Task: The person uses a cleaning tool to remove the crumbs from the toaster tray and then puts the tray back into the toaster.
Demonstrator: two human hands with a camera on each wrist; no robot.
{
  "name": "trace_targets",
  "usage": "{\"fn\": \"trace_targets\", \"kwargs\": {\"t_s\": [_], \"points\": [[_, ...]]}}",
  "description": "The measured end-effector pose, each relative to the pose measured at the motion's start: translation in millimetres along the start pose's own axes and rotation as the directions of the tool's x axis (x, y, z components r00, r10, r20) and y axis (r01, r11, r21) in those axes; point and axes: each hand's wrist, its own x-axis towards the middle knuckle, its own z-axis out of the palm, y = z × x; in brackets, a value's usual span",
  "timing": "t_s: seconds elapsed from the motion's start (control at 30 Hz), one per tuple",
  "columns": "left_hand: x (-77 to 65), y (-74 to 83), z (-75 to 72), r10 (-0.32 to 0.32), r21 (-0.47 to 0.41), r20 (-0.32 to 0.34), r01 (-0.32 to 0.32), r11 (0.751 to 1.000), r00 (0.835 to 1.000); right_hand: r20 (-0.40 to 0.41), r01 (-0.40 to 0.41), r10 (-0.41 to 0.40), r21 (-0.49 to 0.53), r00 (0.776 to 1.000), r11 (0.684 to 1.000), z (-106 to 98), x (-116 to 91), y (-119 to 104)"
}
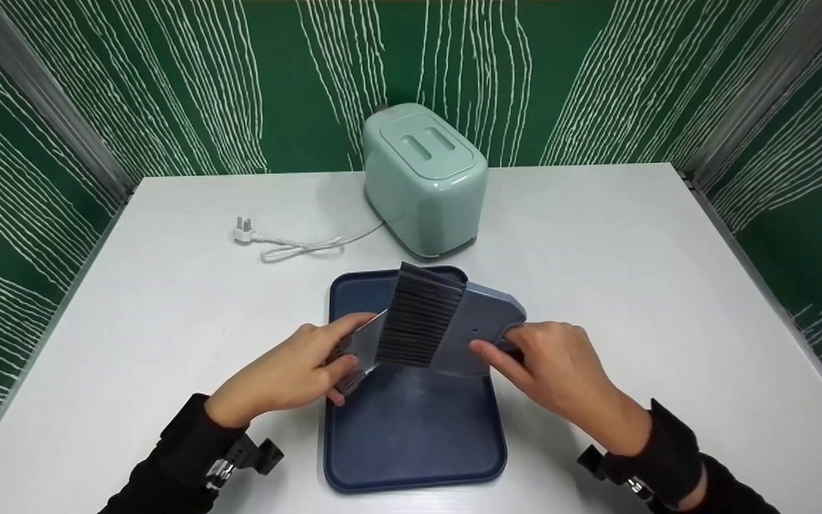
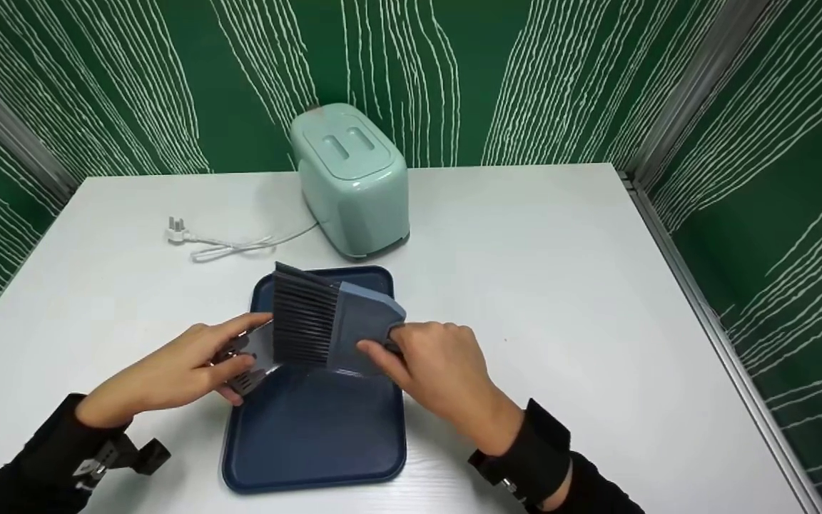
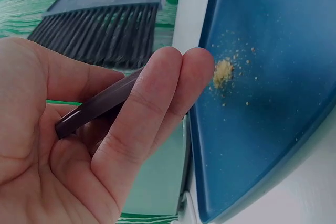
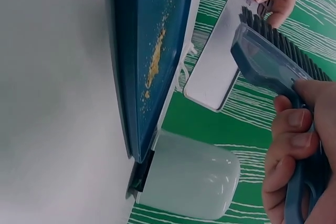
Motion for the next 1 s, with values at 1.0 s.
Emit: {"fn": "trace_targets", "kwargs": {"t_s": [1.0], "points": [[1.9,-3.5,2.4,-0.015,-0.027,0.006,0.015,1.0,1.0,-0.016,-0.118,0.119,0.031,0.993,0.993,-4,7,-5]]}}
